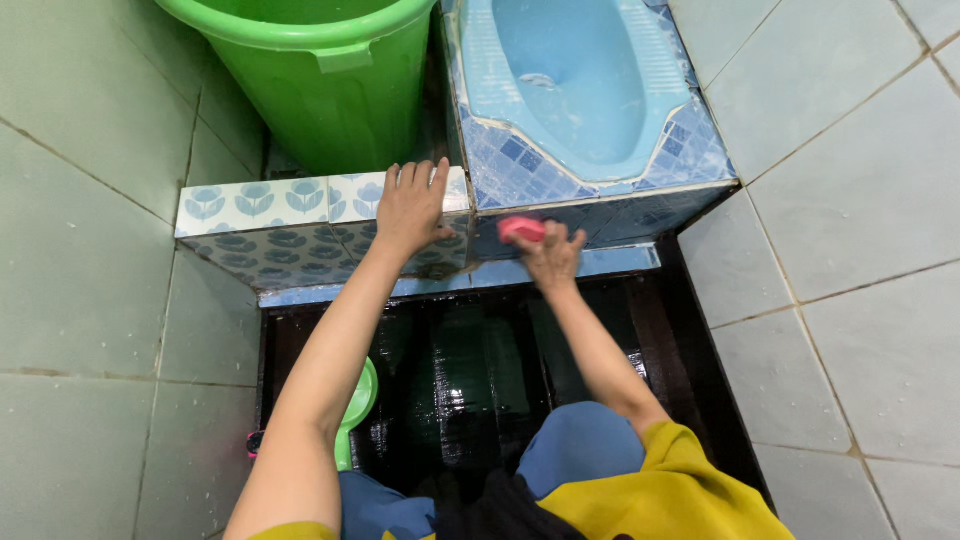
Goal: The person scrubs the tiled base of a squat toilet and the surrounding floor using a small pink brush, occasionally pouring water from a green plastic scoop to rinse the surfaces.
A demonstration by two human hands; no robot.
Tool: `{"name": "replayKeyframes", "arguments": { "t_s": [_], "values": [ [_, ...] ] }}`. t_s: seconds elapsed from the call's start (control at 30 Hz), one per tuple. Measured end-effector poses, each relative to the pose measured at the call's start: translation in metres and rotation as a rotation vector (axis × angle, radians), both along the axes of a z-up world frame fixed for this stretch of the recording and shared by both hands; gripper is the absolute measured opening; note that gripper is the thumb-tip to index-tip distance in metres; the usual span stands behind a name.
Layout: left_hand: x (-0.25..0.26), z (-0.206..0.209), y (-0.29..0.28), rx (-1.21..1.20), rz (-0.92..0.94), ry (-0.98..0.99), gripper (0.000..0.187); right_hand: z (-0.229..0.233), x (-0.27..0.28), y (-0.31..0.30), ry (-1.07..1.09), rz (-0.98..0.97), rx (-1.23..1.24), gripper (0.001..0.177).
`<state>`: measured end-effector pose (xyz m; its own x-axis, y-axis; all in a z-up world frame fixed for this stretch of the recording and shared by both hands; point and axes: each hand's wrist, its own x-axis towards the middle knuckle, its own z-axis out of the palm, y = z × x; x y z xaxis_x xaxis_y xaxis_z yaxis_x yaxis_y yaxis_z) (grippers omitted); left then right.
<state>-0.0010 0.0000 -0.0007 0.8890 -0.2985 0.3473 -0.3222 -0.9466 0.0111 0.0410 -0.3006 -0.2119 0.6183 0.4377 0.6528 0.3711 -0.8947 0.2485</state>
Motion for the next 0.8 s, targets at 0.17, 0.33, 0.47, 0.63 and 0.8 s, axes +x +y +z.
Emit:
{"name": "replayKeyframes", "arguments": {
  "t_s": [0.17, 0.33, 0.47, 0.63, 0.8],
  "values": [
    [0.001, 0.001, -0.003, 0.028, 0.024, -0.002, 0.120, -0.006, 0.018, -0.062, 0.169, -0.425, 0.395, 0.055],
    [0.002, 0.005, -0.006, 0.034, 0.041, 0.027, 0.121, 0.014, -0.002, 0.030, 0.128, -0.287, 0.486, 0.108],
    [0.003, 0.003, -0.005, 0.014, 0.031, 0.014, 0.120, 0.035, -0.041, 0.085, 0.143, 0.079, 0.347, 0.111],
    [0.001, -0.002, -0.001, 0.003, 0.007, -0.018, 0.119, 0.050, -0.017, 0.004, 0.041, -0.039, 0.244, 0.115],
    [0.001, -0.004, -0.003, -0.004, -0.005, -0.053, 0.118, 0.064, -0.003, -0.067, 0.226, -0.469, 0.496, 0.109]
  ]
}}
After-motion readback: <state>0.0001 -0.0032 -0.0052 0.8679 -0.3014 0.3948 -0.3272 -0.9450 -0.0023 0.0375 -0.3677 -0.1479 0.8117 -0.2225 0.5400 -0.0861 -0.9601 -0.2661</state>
